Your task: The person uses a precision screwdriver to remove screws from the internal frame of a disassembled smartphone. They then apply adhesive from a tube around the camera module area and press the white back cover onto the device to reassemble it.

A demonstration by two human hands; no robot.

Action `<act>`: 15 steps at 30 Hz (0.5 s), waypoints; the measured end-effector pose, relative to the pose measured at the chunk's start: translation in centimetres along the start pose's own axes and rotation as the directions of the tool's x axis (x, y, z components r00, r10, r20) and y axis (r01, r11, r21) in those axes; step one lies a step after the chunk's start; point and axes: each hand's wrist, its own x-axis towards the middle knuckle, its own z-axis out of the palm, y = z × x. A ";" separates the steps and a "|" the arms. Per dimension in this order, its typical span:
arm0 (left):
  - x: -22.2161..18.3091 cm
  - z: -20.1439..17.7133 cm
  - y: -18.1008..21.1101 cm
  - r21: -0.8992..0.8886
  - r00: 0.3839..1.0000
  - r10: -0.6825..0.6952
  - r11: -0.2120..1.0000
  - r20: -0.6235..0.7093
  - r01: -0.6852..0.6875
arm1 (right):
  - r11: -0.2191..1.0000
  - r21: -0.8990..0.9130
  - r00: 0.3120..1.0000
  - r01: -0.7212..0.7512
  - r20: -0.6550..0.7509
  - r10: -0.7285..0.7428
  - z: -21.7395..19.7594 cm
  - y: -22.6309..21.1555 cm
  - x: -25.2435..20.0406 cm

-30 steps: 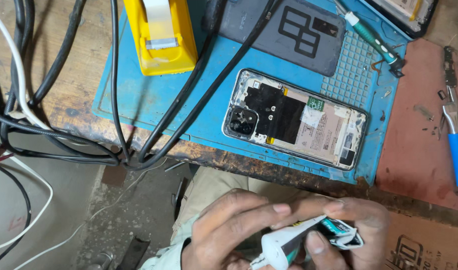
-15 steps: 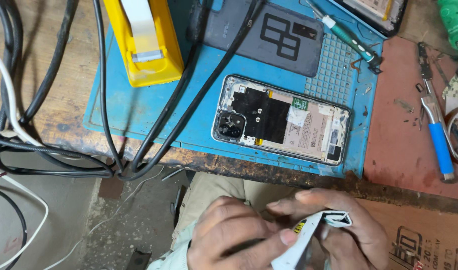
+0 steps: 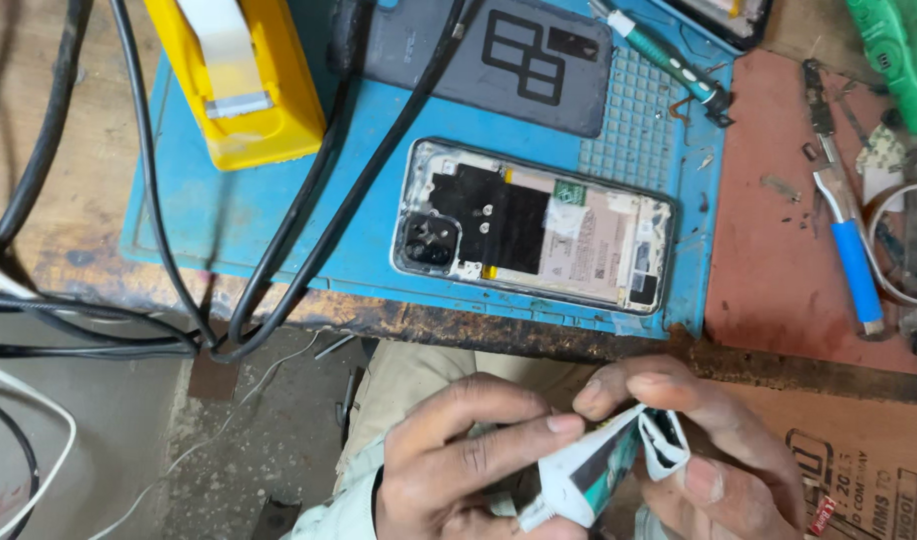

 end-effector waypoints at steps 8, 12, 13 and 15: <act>-0.3 0.0 0.3 -0.151 0.982 -0.183 0.973 -0.039 0.175 | 0.992 0.088 0.994 0.095 -0.058 -0.090 -1.4 3.3 -0.3; 0.8 -0.3 0.8 -0.062 0.995 -0.104 0.993 -0.008 0.103 | 0.956 -0.268 0.982 0.119 -0.110 -0.153 -0.2 1.9 0.8; 1.1 -0.6 0.8 -0.026 0.997 -0.081 0.996 0.006 0.081 | 0.932 -0.341 0.980 0.122 -0.108 -0.168 0.3 0.9 1.3; 1.5 -1.3 0.7 0.286 0.990 0.139 0.950 -0.027 -0.126 | 0.882 -0.454 0.973 0.124 -0.118 -0.198 1.3 -1.7 2.7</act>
